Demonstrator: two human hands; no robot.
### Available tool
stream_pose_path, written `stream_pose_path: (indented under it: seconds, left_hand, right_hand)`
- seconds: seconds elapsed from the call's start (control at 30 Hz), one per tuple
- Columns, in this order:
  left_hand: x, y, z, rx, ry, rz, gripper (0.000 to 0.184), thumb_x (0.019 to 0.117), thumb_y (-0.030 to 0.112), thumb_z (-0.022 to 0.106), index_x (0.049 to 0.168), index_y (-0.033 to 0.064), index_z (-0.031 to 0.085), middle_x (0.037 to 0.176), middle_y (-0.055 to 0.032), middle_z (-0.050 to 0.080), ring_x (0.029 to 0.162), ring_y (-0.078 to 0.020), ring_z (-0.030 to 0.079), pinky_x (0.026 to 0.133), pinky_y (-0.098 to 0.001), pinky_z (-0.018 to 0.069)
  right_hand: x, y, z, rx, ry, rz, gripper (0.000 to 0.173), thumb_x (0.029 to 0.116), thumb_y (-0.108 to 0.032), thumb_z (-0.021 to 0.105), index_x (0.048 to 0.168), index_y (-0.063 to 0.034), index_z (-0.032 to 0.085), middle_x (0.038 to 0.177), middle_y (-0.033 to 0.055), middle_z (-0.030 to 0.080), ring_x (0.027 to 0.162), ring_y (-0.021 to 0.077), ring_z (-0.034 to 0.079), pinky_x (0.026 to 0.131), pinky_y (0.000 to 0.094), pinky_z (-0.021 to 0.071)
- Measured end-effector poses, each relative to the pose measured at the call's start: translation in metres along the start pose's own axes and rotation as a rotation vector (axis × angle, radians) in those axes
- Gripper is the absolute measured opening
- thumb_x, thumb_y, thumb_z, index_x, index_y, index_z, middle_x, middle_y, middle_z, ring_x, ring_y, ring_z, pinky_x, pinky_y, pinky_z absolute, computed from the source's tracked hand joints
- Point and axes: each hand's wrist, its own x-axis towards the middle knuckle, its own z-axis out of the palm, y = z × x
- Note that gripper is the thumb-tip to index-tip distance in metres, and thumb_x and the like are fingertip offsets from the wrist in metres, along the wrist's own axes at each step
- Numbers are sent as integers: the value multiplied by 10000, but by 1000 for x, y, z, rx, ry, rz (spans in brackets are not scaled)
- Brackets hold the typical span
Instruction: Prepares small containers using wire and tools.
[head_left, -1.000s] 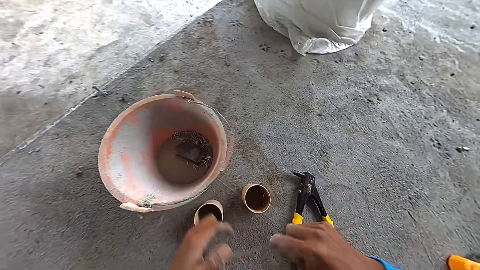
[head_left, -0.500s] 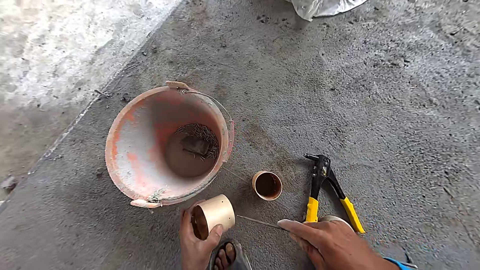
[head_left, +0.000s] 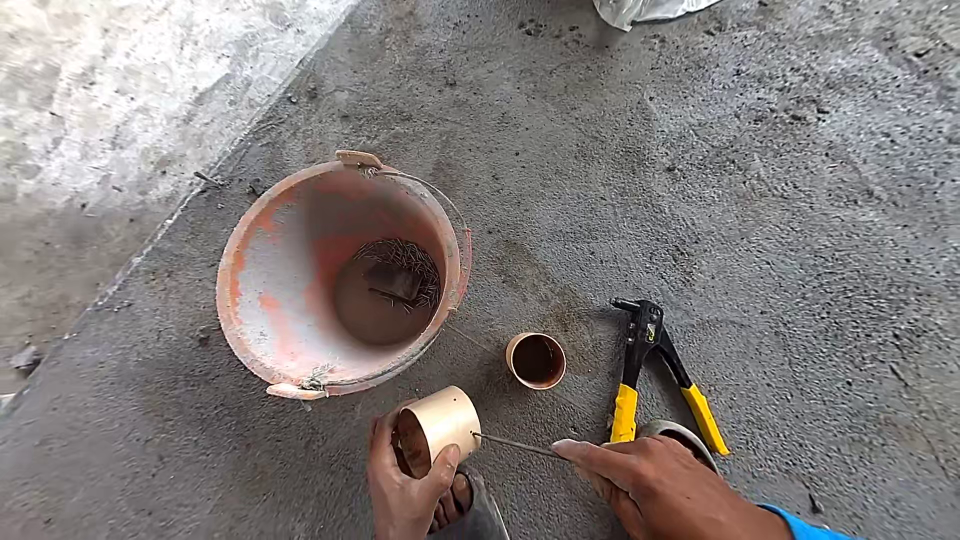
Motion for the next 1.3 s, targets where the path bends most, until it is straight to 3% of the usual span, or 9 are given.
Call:
stream_pose_path:
  seconds: [0.47, 0.6, 0.77, 0.83, 0.97, 1.07, 1.17, 1.23, 1.3]
  left_hand:
    - [-7, 8, 13, -108, 49, -101, 1045, 614, 708, 814, 1245, -86, 559, 1108, -124, 636, 970, -120, 676, 823, -269, 598]
    - [-9, 19, 9, 244, 57, 80, 1002, 623, 726, 762, 1224, -64, 628, 1125, -164, 642, 1041, -162, 614, 896, -299, 540]
    - [-13, 42, 19, 501, 90, 264, 948, 541, 670, 807, 1188, -13, 691, 1027, -132, 586, 936, -181, 549, 813, -280, 492]
    - [-11, 46, 20, 503, 98, 283, 959, 518, 683, 810, 1179, -2, 699, 1017, -115, 575, 928, -158, 537, 802, -250, 476]
    - [-9, 57, 9, 334, 7, 270, 1050, 505, 780, 833, 1233, 36, 698, 1032, -60, 539, 961, -103, 497, 819, -210, 443]
    - [-2, 54, -3, 136, -41, 285, 1015, 579, 807, 801, 1283, 87, 679, 1034, -1, 533, 961, -48, 520, 811, -167, 472]
    - [9, 43, -8, -107, -94, 300, 816, 738, 747, 744, 1285, 143, 697, 1023, 55, 524, 951, -27, 514, 807, -151, 456]
    - [10, 39, -7, -293, -123, 288, 701, 822, 729, 673, 1247, 175, 731, 1020, 90, 545, 972, -30, 512, 866, -169, 439]
    - [9, 42, -5, -397, -148, 286, 590, 854, 740, 618, 1166, 256, 747, 1034, 105, 563, 1034, -48, 552, 1003, -252, 466]
  right_hand:
    - [-2, -4, -2, -22, 20, 27, 317, 993, -193, 547, 1246, -202, 737, 582, 65, 612, 473, 266, 616, 413, 458, 475]
    - [-4, -4, -7, -198, -3, 1, 314, 962, -187, 570, 1222, -219, 741, 597, 52, 613, 471, 269, 614, 394, 447, 459]
    - [-5, -3, -5, -271, -14, 7, 289, 933, -179, 604, 1178, -221, 752, 605, 51, 614, 458, 272, 606, 378, 440, 449]
    - [-7, 0, -1, -134, -15, 62, 253, 982, -222, 573, 1163, -209, 749, 619, 61, 645, 490, 283, 638, 413, 475, 485]
    - [-10, 9, -4, 270, -205, 214, 284, 1056, -238, 544, 1268, -161, 717, 792, 85, 755, 675, 297, 727, 632, 575, 566]
    - [-14, 15, -3, 455, -221, 187, 269, 1074, -182, 526, 1264, -102, 699, 828, 64, 761, 693, 223, 727, 665, 495, 588]
    - [-16, 19, -3, 528, -194, 92, 263, 1080, -142, 516, 1250, -52, 696, 847, 85, 759, 703, 200, 720, 671, 432, 588]
    - [-15, 17, -3, 524, -190, 44, 260, 1076, -129, 523, 1239, -37, 703, 856, 105, 757, 715, 210, 720, 690, 433, 588]
    - [-13, 15, -2, 507, -185, 11, 243, 1059, -112, 546, 1203, -27, 722, 844, 129, 753, 701, 228, 716, 684, 446, 585]
